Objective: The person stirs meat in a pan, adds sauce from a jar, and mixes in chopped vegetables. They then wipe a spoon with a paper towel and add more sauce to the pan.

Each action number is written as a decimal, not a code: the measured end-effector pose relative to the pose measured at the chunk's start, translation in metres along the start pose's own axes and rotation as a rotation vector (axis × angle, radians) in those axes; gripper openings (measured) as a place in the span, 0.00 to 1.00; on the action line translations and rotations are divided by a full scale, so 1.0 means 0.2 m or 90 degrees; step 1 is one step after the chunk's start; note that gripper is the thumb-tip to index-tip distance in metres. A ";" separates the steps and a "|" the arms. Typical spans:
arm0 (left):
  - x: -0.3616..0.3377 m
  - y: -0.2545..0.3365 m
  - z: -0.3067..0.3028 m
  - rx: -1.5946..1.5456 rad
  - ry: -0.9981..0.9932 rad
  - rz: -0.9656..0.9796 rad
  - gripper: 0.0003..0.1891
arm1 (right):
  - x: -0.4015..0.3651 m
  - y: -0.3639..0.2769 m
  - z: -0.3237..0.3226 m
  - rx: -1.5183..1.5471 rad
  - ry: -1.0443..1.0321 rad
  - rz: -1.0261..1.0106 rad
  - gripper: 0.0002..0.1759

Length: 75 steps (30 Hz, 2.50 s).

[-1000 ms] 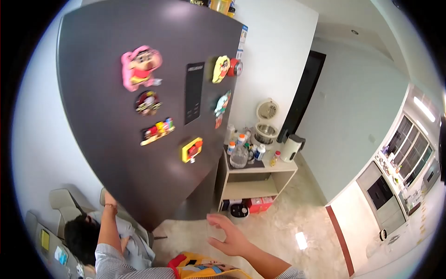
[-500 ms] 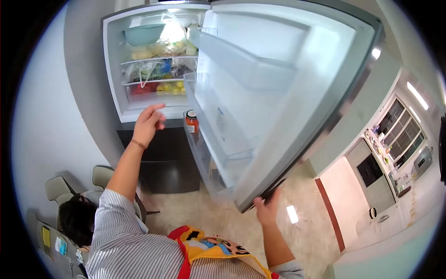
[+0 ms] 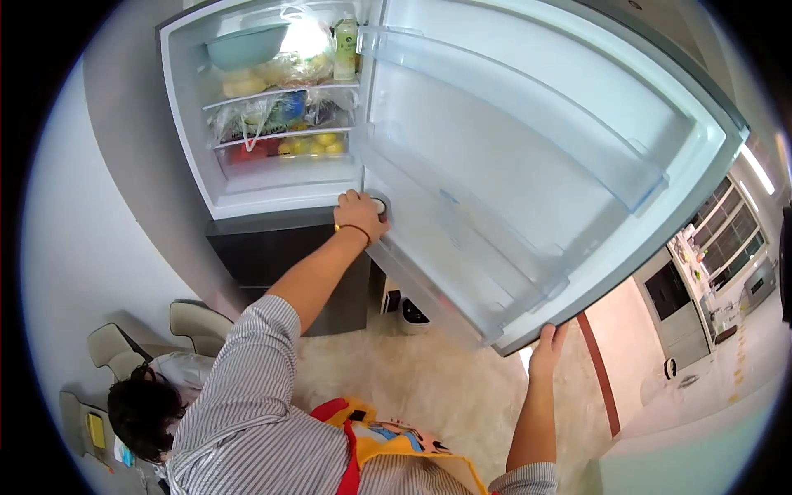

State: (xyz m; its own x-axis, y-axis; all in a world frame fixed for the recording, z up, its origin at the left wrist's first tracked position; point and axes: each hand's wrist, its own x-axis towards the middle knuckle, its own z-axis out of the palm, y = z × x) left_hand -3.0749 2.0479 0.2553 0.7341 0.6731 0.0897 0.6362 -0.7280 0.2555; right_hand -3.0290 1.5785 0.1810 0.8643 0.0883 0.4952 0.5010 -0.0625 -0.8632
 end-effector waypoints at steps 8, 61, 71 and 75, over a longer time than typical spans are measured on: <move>-0.04 -0.06 0.03 -0.360 0.151 0.130 0.37 | 0.01 -0.04 -0.01 0.062 -0.026 0.025 0.37; -0.39 5.95 1.95 -0.687 -0.705 0.888 0.23 | 2.83 1.59 -3.51 -0.585 -0.119 -0.083 0.14; -0.01 7.95 2.33 -0.625 -0.587 1.054 0.27 | 4.40 2.34 -4.95 -0.467 -0.351 -0.307 0.11; 0.27 8.72 2.69 -0.639 -0.539 1.044 0.32 | 5.03 2.82 -5.42 -0.503 -0.365 -0.363 0.14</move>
State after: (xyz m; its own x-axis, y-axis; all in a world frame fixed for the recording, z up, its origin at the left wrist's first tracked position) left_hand -1.7992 0.7447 0.1880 0.4436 -0.7822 0.4375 -0.6582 0.0470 0.7514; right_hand -1.8282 0.5549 0.2985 0.4537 0.7356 0.5029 0.8796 -0.4601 -0.1206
